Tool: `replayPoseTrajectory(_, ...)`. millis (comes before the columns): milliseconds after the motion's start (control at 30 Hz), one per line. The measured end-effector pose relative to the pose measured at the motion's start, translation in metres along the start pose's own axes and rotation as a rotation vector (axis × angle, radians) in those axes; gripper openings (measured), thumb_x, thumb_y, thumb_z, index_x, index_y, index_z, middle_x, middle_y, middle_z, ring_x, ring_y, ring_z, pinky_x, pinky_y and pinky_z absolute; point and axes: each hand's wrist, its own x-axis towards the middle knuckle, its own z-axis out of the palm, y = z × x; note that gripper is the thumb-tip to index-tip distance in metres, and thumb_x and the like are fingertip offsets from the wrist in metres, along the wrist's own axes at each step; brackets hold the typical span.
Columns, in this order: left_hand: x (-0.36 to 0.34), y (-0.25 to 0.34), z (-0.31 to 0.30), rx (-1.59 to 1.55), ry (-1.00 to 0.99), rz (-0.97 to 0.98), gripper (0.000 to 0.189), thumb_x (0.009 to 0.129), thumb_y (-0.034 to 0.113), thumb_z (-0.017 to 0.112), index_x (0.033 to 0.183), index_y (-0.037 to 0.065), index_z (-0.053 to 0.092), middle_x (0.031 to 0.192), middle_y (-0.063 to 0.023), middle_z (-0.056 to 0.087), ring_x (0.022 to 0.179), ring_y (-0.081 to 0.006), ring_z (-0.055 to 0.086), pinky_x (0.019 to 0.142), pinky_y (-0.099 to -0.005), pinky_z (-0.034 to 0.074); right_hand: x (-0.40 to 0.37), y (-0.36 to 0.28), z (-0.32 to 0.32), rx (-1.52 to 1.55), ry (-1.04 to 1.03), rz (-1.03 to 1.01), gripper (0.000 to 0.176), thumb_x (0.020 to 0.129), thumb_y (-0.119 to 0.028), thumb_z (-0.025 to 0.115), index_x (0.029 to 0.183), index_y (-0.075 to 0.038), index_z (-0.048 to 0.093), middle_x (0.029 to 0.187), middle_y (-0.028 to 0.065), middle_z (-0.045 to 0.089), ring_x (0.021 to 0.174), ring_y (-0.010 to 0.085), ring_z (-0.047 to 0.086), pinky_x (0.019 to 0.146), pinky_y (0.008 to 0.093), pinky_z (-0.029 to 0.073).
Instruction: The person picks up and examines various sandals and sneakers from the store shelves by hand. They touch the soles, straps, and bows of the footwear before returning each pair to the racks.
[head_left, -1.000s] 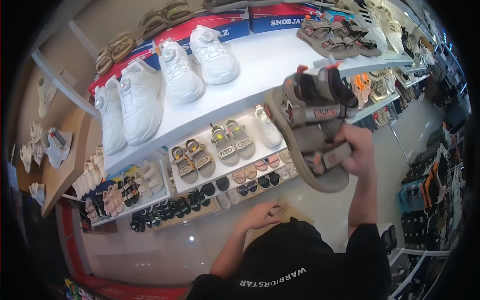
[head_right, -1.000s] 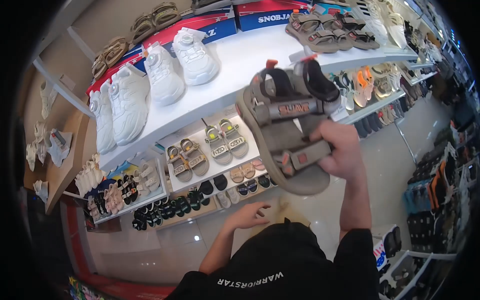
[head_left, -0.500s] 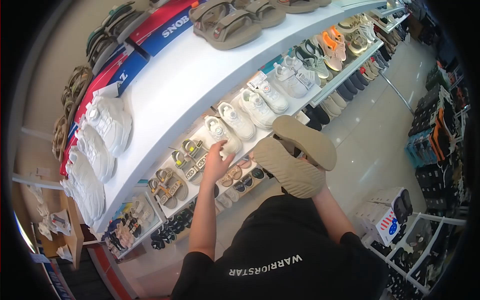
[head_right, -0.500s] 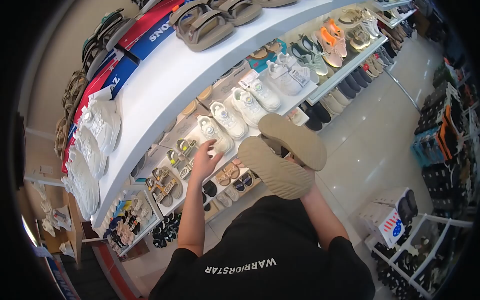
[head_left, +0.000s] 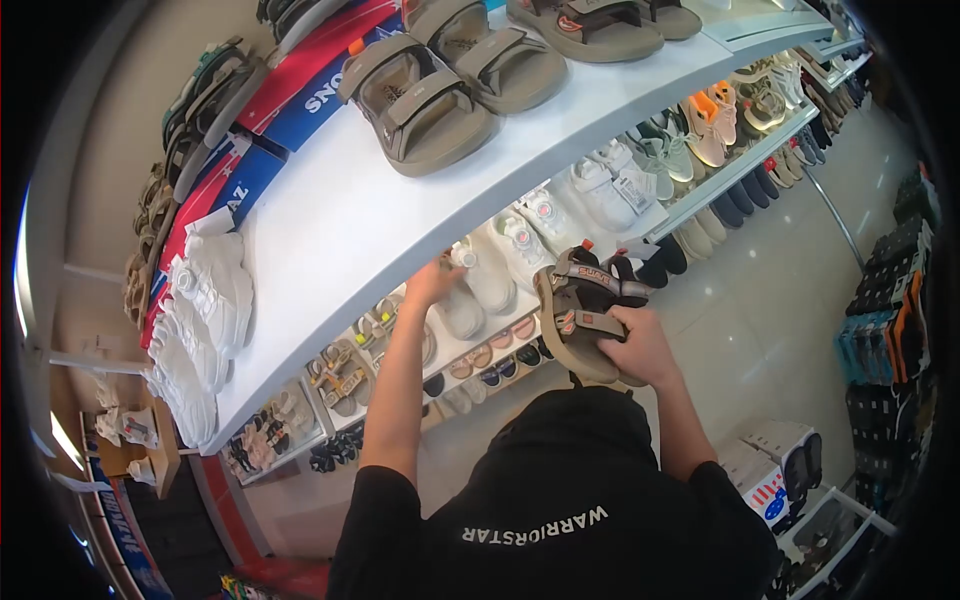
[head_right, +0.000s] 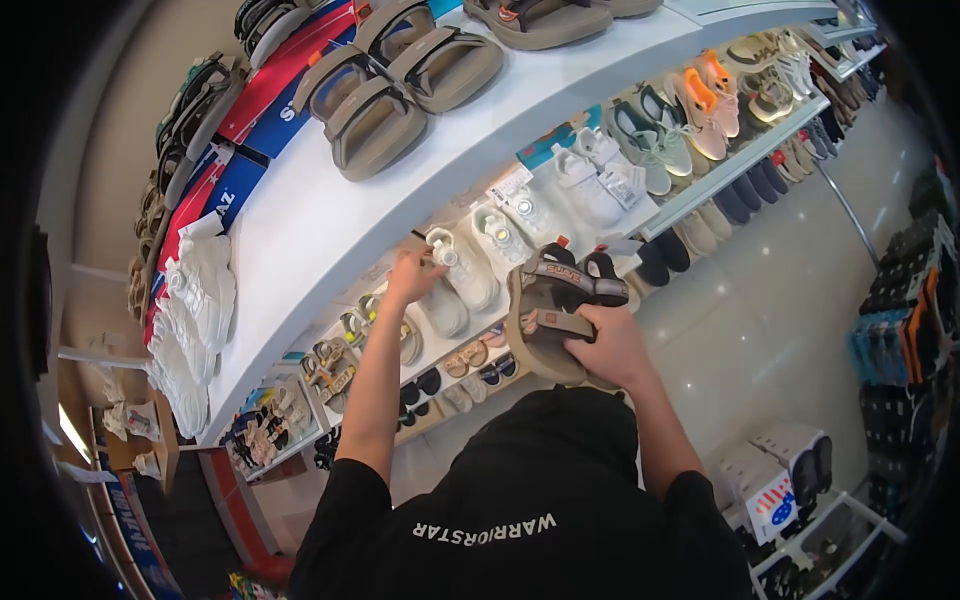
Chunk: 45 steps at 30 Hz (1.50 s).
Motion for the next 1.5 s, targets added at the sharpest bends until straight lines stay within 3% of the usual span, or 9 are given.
replayPoseTrajectory(67, 0.006, -0.009, 0.000, 0.013, -0.031, -0.017, 0.066, 0.081, 0.042, 0.078, 0.136, 0.011, 0.059, 0.127, -0.0199, 0.061, 0.116, -0.0331, 0.061, 0.096, -0.0481, 0.048, 0.005, 0.004, -0.004, -0.034, -0.043, 0.020, 0.025, 0.067, -0.015, 0.073, 0.084, 0.001, 0.064, 0.074, 0.0183, 0.064, 0.069, 0.0361, 0.064, 0.064, 0.0394, 0.049)
replayPoseTrajectory(467, 0.027, -0.034, 0.034, -0.010, -0.081, 0.002, 0.051, 0.074, 0.019, 0.072, 0.122, 0.005, 0.065, 0.106, -0.0188, 0.070, 0.096, -0.0295, 0.068, 0.079, -0.0403, 0.055, 0.014, -0.007, -0.012, -0.024, -0.237, -0.046, 0.021, 0.066, -0.011, 0.072, 0.077, 0.003, 0.061, 0.068, 0.0177, 0.060, 0.061, 0.0335, 0.060, 0.059, 0.0376, 0.047)
replayPoseTrajectory(867, -0.249, 0.005, -0.076, -0.380, 0.053, -0.096, 0.019, 0.070, 0.013, 0.069, 0.088, 0.006, 0.070, 0.083, -0.0132, 0.063, 0.086, -0.0338, 0.062, 0.086, -0.0450, 0.042, 0.037, -0.025, 0.029, 0.346, -0.350, -0.088, 0.013, 0.073, -0.006, 0.070, 0.078, 0.003, 0.062, 0.064, 0.0081, 0.057, 0.057, 0.0139, 0.053, 0.056, 0.0295, 0.042)
replayPoseTrajectory(1033, -0.323, 0.033, -0.139, -0.260, 0.141, -0.042, 0.021, 0.063, 0.012, 0.068, 0.083, 0.008, 0.069, 0.082, -0.0109, 0.062, 0.084, -0.0316, 0.060, 0.084, -0.0394, 0.040, 0.089, -0.030, 0.118, 0.216, -0.485, -0.412, 0.016, 0.068, -0.010, 0.075, 0.074, -0.001, 0.063, 0.066, 0.0145, 0.061, 0.058, 0.0305, 0.060, 0.056, 0.0374, 0.046)
replayPoseTrajectory(1200, -0.362, 0.082, -0.188, -0.389, 0.465, 0.169, 0.027, 0.052, 0.017, 0.067, 0.074, 0.002, 0.070, 0.084, -0.0177, 0.070, 0.079, -0.0332, 0.062, 0.086, -0.0370, 0.040, 0.132, 0.020, 0.203, -0.150, -0.495, -0.828, 0.027, 0.064, -0.020, 0.077, 0.077, -0.003, 0.060, 0.077, 0.0132, 0.065, 0.068, 0.0332, 0.066, 0.061, 0.0428, 0.054)
replayPoseTrajectory(1333, -0.349, 0.139, -0.183, -0.447, 1.410, 0.002, 0.030, 0.061, 0.021, 0.065, 0.075, -0.006, 0.069, 0.073, -0.0149, 0.070, 0.073, -0.0318, 0.069, 0.076, -0.0379, 0.052, 0.160, 0.064, 0.238, -0.555, -0.547, -0.912, 0.029, 0.063, -0.022, 0.078, 0.081, -0.005, 0.063, 0.080, 0.0124, 0.067, 0.071, 0.0322, 0.069, 0.063, 0.0427, 0.056)
replayPoseTrajectory(1367, -0.341, 0.125, -0.198, -0.440, 1.411, 0.010, 0.030, 0.061, 0.021, 0.065, 0.075, -0.006, 0.069, 0.073, -0.0149, 0.070, 0.073, -0.0318, 0.069, 0.076, -0.0379, 0.052, 0.162, 0.068, 0.240, -0.570, -0.536, -0.928, 0.029, 0.063, -0.021, 0.077, 0.082, -0.005, 0.063, 0.082, 0.0141, 0.067, 0.071, 0.0324, 0.069, 0.063, 0.0433, 0.056)
replayPoseTrajectory(1433, -0.317, 0.089, -0.243, -0.316, 0.855, 1.214, 0.038, 0.066, 0.021, 0.067, 0.089, -0.009, 0.070, 0.084, -0.0165, 0.071, 0.080, -0.0281, 0.069, 0.076, -0.0353, 0.052, 0.161, 0.072, 0.248, -0.589, -0.486, -0.888, 0.025, 0.066, -0.020, 0.075, 0.083, -0.005, 0.064, 0.082, 0.0144, 0.067, 0.070, 0.0322, 0.070, 0.062, 0.0428, 0.057)
replayPoseTrajectory(1500, -0.335, 0.125, -0.254, -0.319, 0.844, 0.644, 0.038, 0.078, 0.019, 0.065, 0.103, -0.009, 0.063, 0.102, -0.0189, 0.067, 0.094, -0.0259, 0.066, 0.087, -0.0353, 0.049, 0.156, 0.073, 0.253, -0.616, -0.432, -0.846, 0.022, 0.069, -0.019, 0.072, 0.083, -0.004, 0.064, 0.083, 0.0147, 0.067, 0.070, 0.0321, 0.070, 0.061, 0.0423, 0.057)
